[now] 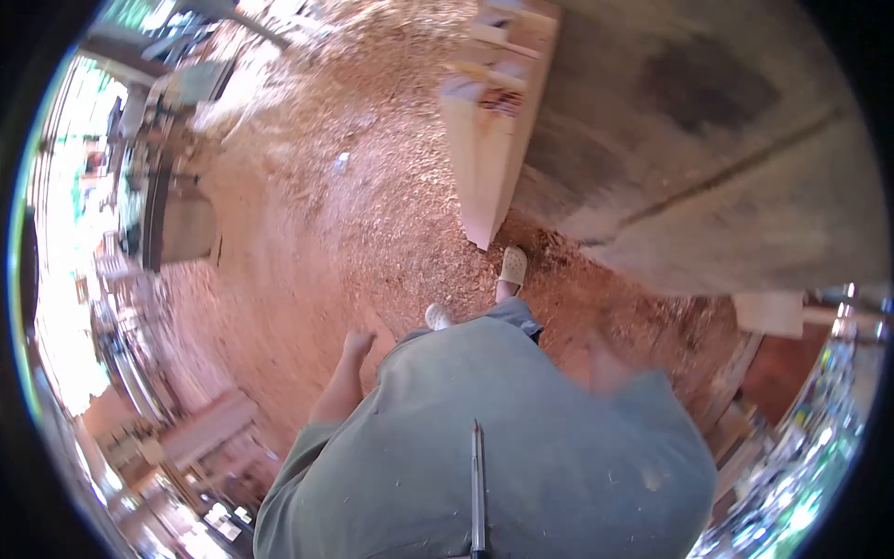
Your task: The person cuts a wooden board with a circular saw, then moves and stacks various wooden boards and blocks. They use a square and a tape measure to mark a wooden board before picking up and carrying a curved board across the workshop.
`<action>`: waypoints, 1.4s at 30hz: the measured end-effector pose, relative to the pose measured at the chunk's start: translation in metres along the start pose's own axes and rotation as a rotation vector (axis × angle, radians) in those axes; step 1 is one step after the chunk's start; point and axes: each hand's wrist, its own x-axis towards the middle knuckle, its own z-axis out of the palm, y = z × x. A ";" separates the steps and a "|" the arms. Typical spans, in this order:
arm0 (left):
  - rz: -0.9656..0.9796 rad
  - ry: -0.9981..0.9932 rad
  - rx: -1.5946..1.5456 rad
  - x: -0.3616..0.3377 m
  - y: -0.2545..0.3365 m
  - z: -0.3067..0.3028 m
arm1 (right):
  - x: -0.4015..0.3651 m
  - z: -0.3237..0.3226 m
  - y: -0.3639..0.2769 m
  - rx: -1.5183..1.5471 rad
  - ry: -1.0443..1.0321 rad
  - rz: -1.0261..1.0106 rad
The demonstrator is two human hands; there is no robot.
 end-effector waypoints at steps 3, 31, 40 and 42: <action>-0.654 0.228 -0.789 -0.112 -0.045 0.049 | -0.064 -0.002 0.007 -0.041 0.015 0.255; -0.198 0.449 -1.130 -0.142 -0.193 -0.002 | -0.339 0.659 0.129 -1.399 -2.100 -0.869; -0.420 0.639 -1.162 -0.115 -0.398 0.042 | -0.292 0.862 0.230 -1.555 -2.540 -1.126; -0.316 0.814 -1.111 -0.120 -0.431 0.121 | -0.234 0.919 0.244 -1.771 -2.197 -1.602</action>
